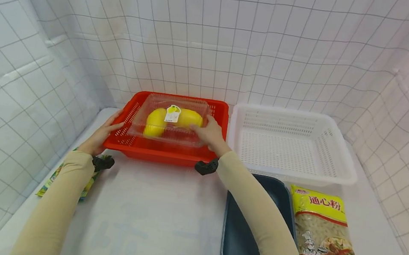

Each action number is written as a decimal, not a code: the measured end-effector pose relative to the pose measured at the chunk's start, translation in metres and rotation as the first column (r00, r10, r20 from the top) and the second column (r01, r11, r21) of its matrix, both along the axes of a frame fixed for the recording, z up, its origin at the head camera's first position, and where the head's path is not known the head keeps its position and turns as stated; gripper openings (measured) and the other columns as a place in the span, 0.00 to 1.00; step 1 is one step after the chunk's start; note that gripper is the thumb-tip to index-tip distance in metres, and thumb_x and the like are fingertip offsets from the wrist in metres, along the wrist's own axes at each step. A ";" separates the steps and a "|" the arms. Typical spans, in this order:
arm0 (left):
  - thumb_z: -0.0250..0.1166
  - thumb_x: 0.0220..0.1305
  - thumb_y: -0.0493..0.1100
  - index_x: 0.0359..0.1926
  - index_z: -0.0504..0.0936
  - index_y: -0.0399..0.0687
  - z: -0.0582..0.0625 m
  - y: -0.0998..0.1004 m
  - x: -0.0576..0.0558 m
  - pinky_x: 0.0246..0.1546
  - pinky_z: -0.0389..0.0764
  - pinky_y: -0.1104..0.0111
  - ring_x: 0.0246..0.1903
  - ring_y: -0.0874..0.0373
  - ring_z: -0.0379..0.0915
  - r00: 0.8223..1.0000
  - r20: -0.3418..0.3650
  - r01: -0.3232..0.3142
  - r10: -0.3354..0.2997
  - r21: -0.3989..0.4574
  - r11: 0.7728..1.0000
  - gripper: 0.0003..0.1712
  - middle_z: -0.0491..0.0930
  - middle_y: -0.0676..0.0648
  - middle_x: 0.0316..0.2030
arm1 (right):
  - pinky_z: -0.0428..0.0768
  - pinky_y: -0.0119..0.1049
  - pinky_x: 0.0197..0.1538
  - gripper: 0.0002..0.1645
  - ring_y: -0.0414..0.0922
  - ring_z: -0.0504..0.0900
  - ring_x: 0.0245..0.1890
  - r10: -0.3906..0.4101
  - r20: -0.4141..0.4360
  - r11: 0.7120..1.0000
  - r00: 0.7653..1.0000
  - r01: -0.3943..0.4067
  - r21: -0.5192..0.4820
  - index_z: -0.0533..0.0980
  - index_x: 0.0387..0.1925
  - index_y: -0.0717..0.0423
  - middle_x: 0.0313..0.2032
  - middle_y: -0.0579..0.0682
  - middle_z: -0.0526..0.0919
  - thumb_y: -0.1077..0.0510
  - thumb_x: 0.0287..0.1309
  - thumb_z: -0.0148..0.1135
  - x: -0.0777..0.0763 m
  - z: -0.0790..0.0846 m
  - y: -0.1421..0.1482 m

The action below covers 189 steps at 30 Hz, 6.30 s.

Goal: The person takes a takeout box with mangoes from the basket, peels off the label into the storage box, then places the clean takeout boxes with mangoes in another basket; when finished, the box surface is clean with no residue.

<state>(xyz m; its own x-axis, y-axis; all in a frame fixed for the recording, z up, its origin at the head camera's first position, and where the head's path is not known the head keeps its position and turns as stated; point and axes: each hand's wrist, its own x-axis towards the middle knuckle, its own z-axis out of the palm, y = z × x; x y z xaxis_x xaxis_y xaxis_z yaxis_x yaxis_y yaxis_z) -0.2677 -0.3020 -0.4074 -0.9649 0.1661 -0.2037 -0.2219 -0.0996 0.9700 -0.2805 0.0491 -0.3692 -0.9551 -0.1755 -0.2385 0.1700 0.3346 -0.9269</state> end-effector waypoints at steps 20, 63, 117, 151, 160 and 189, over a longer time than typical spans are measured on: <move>0.46 0.75 0.42 0.75 0.38 0.66 0.001 0.002 0.001 0.44 0.79 0.63 0.51 0.49 0.66 1.000 -0.001 0.009 -0.009 0.000 1.000 0.37 0.42 0.40 0.71 | 0.82 0.45 0.41 0.48 0.56 0.79 0.48 -0.026 -0.072 0.999 0.997 0.023 -0.035 0.44 0.74 0.55 0.58 0.65 0.71 0.51 0.63 0.60 0.021 0.046 0.074; 0.48 0.74 0.43 0.75 0.41 0.65 0.001 -0.002 0.000 0.41 0.80 0.66 0.42 0.54 0.71 1.000 -0.012 0.012 -0.012 0.001 1.000 0.37 0.49 0.42 0.67 | 0.83 0.46 0.32 0.45 0.53 0.83 0.37 0.095 -0.047 0.984 0.994 -0.101 -0.148 0.49 0.73 0.50 0.54 0.66 0.74 0.54 0.62 0.62 0.191 0.008 0.106; 0.47 0.74 0.43 0.75 0.39 0.67 0.000 0.000 0.007 0.40 0.81 0.66 0.47 0.50 0.69 1.000 -0.012 0.020 -0.020 -0.016 1.000 0.37 0.45 0.41 0.70 | 0.79 0.53 0.42 0.46 0.57 0.76 0.47 0.168 0.129 0.986 0.977 -0.168 -0.011 0.49 0.71 0.59 0.54 0.67 0.70 0.54 0.60 0.63 0.191 -0.037 0.049; 0.49 0.74 0.44 0.75 0.41 0.67 0.000 0.000 0.003 0.42 0.80 0.67 0.47 0.53 0.68 1.000 -0.017 0.006 -0.007 -0.021 1.000 0.37 0.47 0.43 0.68 | 0.62 0.68 0.55 0.53 0.67 0.55 0.63 0.132 0.220 0.991 0.966 -0.127 -0.034 0.41 0.72 0.55 0.63 0.71 0.55 0.55 0.57 0.65 0.199 -0.033 0.044; 0.52 0.72 0.51 0.74 0.51 0.63 -0.009 -0.004 0.000 0.37 0.80 0.73 0.47 0.54 0.70 0.985 -0.115 -0.152 0.130 -0.210 0.966 0.34 0.57 0.39 0.66 | 0.62 0.65 0.58 0.53 0.67 0.57 0.64 0.144 0.187 0.989 0.972 -0.135 -0.059 0.42 0.73 0.53 0.66 0.66 0.53 0.54 0.57 0.65 0.204 -0.024 0.050; 0.72 0.49 0.61 0.66 0.69 0.53 0.014 0.078 0.143 0.63 0.46 0.40 0.69 0.42 0.46 0.651 -0.429 0.032 -0.626 -0.808 0.588 0.45 0.61 0.46 0.67 | 0.78 0.46 0.50 0.27 0.52 0.76 0.51 0.321 -0.406 0.947 0.856 -0.304 0.108 0.71 0.59 0.58 0.55 0.52 0.76 0.56 0.59 0.64 0.178 -0.014 0.050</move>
<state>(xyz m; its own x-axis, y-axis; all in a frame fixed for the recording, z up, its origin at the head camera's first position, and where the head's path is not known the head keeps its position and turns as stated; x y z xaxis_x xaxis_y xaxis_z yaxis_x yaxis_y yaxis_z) -0.1243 -0.2238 -0.3937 -0.7774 0.5970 0.1980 0.5877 0.5774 0.5667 -0.1020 0.0987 -0.3829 -0.8639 -0.4801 0.1524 -0.3444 0.3422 -0.8742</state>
